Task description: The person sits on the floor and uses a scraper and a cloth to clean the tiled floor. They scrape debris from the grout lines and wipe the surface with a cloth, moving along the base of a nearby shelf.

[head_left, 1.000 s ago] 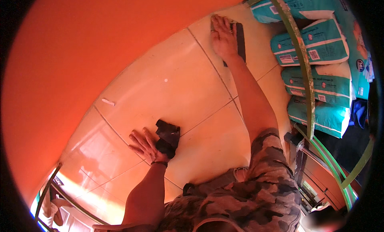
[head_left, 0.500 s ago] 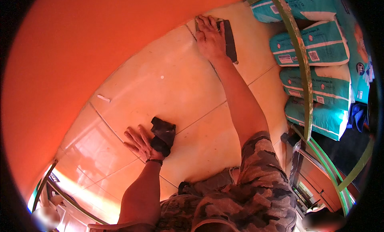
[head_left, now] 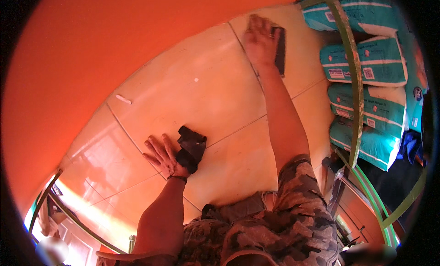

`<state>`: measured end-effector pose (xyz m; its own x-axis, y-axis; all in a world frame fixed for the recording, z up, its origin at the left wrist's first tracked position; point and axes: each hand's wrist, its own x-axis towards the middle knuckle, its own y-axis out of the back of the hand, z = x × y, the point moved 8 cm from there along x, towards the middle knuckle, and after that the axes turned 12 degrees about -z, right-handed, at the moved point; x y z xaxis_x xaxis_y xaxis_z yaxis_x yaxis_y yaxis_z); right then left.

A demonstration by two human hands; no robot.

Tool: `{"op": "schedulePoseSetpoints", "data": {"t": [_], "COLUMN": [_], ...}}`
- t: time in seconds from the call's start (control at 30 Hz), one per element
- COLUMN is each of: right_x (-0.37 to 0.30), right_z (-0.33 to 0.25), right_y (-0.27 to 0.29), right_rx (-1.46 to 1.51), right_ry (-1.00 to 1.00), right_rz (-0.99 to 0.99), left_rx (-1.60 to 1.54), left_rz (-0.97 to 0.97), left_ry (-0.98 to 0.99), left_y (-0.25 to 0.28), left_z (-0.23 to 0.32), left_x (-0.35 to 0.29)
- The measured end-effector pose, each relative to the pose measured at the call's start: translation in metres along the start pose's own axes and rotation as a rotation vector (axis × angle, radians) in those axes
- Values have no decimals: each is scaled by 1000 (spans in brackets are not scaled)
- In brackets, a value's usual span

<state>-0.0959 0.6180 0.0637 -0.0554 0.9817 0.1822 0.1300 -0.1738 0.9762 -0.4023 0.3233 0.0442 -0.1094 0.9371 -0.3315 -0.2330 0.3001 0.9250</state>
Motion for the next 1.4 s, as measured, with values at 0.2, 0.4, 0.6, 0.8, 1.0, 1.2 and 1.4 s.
{"op": "schedulePoseSetpoints", "data": {"t": [0.2, 0.4, 0.6, 0.8, 1.0, 1.2, 1.4], "right_x": [-14, -34, -48, -31, -144, -73, -92], "right_z": [-40, -26, -19, -27, 10, 0, -74], "right_y": [4, -1, 10, 10, 37, 32, 19], "right_rx": [218, 236, 273, 285, 250, 270, 258], "right_ry": [154, 93, 163, 152, 123, 104, 288], "right_rz": [-137, -145, -196, -137, -271, -153, -186], "left_rx": [38, 48, 20, 59, 107, 106, 172], "left_rz": [-7, 6, 28, 19, 74, 79, 124], "left_ry": [4, 41, -2, 5, 2, -23, 5], "left_y": [-2, -1, -2, 2, 0, 0, -5], "left_z": [-3, -7, -1, -3, 0, 4, -9], "left_x": [0, -3, -1, -1, -1, -1, -1]}}
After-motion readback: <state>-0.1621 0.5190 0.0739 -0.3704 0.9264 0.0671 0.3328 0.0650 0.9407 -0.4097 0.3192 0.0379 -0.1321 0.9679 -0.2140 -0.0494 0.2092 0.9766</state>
